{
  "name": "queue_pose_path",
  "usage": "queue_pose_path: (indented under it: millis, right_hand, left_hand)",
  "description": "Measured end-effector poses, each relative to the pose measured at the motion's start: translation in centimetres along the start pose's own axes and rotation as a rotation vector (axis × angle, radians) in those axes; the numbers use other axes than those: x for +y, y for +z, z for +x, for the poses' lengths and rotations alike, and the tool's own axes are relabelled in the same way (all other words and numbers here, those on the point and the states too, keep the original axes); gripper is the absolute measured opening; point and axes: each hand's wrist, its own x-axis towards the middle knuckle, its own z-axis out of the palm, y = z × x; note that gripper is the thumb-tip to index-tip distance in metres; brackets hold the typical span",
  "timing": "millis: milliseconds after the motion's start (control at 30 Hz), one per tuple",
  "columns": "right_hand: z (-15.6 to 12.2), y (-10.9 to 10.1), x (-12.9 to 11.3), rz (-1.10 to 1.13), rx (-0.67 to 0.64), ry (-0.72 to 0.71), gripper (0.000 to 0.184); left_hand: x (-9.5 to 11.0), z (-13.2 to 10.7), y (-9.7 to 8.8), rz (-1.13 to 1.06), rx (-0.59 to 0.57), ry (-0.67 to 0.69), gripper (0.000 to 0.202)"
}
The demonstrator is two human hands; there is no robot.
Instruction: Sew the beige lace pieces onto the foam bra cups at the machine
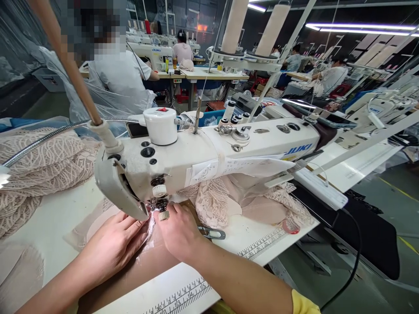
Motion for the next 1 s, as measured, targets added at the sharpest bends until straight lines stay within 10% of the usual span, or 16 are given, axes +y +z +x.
queue_pose_path:
  millis: [333, 1000]
  right_hand:
    - [-0.5, -0.7, 0.4, 0.1, -0.055, -0.157, 0.019]
    - [0.3, -0.3, -0.4, -0.024, -0.036, -0.004, 0.042]
  left_hand:
    - [-0.6, -0.6, 0.6, 0.012, 0.023, 0.083, 0.027]
    - [-0.4, 0.2, 0.3, -0.014, 0.041, -0.031, 0.031]
